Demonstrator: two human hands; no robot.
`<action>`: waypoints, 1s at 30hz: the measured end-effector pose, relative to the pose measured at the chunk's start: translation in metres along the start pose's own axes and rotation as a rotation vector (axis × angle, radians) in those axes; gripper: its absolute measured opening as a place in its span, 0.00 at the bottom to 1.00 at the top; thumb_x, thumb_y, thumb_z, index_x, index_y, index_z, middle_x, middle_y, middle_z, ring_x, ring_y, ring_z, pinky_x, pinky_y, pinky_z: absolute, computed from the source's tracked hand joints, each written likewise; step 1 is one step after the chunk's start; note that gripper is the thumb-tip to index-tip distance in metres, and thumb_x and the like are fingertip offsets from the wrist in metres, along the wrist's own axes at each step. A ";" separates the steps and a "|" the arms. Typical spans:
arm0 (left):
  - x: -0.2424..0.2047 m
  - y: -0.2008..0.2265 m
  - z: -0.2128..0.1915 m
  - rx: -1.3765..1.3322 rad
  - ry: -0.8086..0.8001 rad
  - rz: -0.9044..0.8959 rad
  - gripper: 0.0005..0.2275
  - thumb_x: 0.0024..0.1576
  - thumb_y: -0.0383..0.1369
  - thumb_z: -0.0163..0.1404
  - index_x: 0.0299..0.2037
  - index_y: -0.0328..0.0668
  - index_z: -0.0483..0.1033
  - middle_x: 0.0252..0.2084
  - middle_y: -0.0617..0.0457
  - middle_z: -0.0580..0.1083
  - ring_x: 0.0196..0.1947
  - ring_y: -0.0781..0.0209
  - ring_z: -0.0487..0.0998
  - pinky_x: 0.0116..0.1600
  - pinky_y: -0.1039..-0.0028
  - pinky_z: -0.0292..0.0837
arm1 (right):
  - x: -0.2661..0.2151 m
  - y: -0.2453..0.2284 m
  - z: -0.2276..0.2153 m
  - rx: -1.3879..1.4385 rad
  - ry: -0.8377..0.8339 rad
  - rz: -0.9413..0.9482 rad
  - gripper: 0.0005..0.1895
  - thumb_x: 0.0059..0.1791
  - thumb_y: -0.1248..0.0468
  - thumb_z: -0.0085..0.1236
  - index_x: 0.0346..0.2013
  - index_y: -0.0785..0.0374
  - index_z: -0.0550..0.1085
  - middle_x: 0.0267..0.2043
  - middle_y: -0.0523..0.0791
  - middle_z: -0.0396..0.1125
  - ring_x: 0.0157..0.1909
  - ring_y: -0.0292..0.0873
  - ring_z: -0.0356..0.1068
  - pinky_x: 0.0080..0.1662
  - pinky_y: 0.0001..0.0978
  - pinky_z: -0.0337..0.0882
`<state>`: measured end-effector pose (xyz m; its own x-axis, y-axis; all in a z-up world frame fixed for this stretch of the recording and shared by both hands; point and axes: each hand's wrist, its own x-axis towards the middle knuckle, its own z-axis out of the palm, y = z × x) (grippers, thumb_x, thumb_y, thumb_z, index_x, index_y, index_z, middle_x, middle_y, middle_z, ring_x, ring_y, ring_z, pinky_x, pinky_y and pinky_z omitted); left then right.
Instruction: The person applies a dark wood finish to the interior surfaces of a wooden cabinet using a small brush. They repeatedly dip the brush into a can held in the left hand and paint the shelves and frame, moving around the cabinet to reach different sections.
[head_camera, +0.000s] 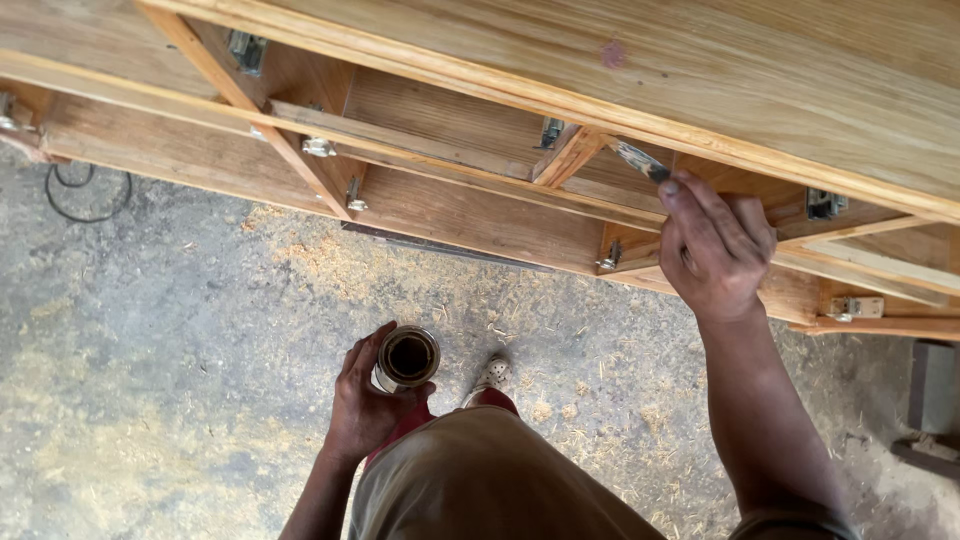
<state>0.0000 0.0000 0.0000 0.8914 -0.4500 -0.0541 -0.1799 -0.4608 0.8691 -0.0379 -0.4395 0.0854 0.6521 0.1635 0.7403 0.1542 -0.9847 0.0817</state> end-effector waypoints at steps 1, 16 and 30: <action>0.000 0.001 -0.001 -0.003 0.007 0.015 0.40 0.38 0.35 0.72 0.63 0.37 0.67 0.58 0.43 0.74 0.59 0.47 0.77 0.61 0.60 0.76 | 0.005 -0.005 -0.003 -0.004 -0.015 -0.011 0.16 0.51 0.77 0.65 0.53 0.63 0.82 0.55 0.47 0.79 0.32 0.35 0.62 0.34 0.30 0.63; 0.004 0.011 0.004 -0.019 0.061 0.040 0.39 0.35 0.31 0.72 0.61 0.36 0.70 0.55 0.42 0.76 0.56 0.46 0.77 0.59 0.60 0.74 | 0.044 -0.021 -0.019 0.067 -0.119 0.020 0.18 0.49 0.79 0.60 0.51 0.63 0.82 0.55 0.44 0.77 0.41 0.40 0.72 0.44 0.32 0.74; -0.006 0.018 0.020 -0.053 0.153 0.107 0.37 0.35 0.30 0.72 0.59 0.35 0.71 0.56 0.39 0.76 0.56 0.44 0.78 0.58 0.60 0.77 | 0.062 -0.024 -0.034 0.133 -0.185 0.034 0.16 0.54 0.79 0.59 0.54 0.64 0.80 0.58 0.49 0.76 0.44 0.44 0.76 0.44 0.31 0.76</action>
<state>-0.0171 -0.0213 0.0064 0.9220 -0.3705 0.1122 -0.2585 -0.3734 0.8909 -0.0259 -0.4075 0.1522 0.7818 0.1513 0.6049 0.2187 -0.9750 -0.0388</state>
